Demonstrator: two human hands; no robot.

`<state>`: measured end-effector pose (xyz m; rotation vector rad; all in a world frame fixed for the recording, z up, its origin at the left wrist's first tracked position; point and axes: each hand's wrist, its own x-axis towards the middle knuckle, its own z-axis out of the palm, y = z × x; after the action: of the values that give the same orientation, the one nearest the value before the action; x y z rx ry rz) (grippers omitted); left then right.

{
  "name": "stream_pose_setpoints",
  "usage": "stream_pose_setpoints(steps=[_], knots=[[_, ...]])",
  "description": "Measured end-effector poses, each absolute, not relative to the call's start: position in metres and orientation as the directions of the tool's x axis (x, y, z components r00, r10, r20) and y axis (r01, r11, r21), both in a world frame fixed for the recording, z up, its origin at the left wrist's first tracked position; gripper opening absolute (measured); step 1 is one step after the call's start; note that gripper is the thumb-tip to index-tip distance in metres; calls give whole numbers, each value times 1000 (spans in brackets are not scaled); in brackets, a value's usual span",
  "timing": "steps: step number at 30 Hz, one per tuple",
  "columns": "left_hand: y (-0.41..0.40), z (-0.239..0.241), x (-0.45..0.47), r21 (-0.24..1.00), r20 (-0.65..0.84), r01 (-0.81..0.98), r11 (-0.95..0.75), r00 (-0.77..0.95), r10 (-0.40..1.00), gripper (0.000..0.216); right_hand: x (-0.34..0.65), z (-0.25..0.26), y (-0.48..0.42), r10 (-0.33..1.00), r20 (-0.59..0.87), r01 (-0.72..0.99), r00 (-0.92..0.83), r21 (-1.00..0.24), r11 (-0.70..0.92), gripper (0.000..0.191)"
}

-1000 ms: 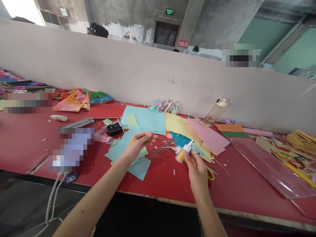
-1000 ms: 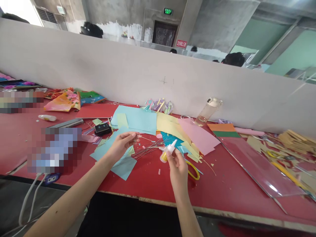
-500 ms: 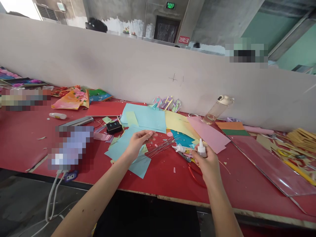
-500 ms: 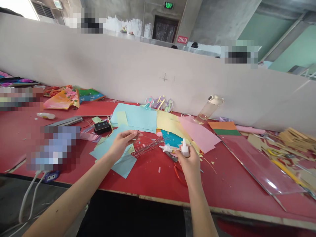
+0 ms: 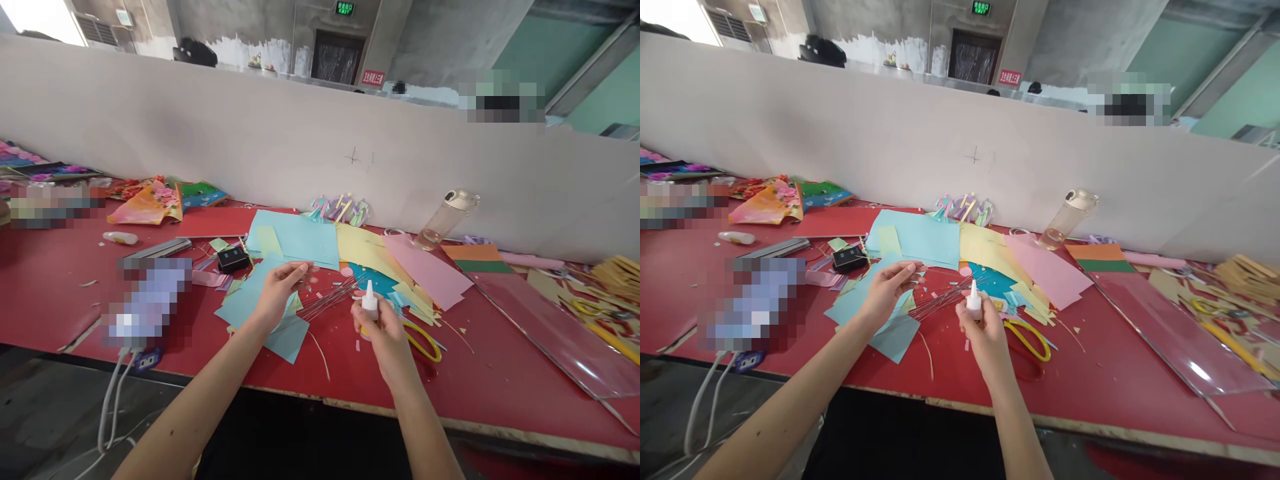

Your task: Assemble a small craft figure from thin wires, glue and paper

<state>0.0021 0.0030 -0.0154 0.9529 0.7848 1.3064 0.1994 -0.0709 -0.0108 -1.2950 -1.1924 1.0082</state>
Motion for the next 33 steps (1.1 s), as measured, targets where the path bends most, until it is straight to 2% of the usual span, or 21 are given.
stream_pose_setpoints(steps=[3,7,10,12,14,16,17,19,22,26,31,33], knots=[[2,-14,3,907,51,-422,14,144,988,28,191,-13,-71,994,56,108,95,-993,46,38],[0,-15,6,916,61,-401,25,201,978,27,172,-14,-79,998,51,7,23,-999,51,36],[0,-16,6,923,70,-384,23,226,972,27,161,-16,-90,987,-17,-72,-157,-997,-28,34],[0,-17,6,926,75,-378,20,237,969,28,157,-18,-96,968,-91,-13,-234,-995,-96,27],[0,-18,6,928,82,-373,15,244,966,27,159,-21,-99,985,-98,169,-144,-983,-73,22],[0,-18,6,931,88,-365,10,250,964,26,165,-23,-98,998,1,318,55,-948,-17,26],[0,-18,6,933,89,-360,10,257,962,26,168,-24,-97,990,43,331,133,-944,-3,29],[0,-18,6,937,91,-348,12,279,956,26,173,-27,-95,986,41,240,162,-971,1,29],[-1,-17,7,944,91,-329,20,317,944,27,172,-28,-94,999,-6,13,53,-1000,-7,25],[-1,-18,7,948,86,-316,27,337,938,26,163,-28,-97,996,37,-216,-77,-976,20,27],[-1,-17,7,950,84,-312,30,343,936,25,158,-29,-100,993,47,-229,-106,-973,22,23],[-3,-15,7,952,79,-305,31,340,937,26,159,-31,-100,996,22,-214,-82,-977,4,27]])
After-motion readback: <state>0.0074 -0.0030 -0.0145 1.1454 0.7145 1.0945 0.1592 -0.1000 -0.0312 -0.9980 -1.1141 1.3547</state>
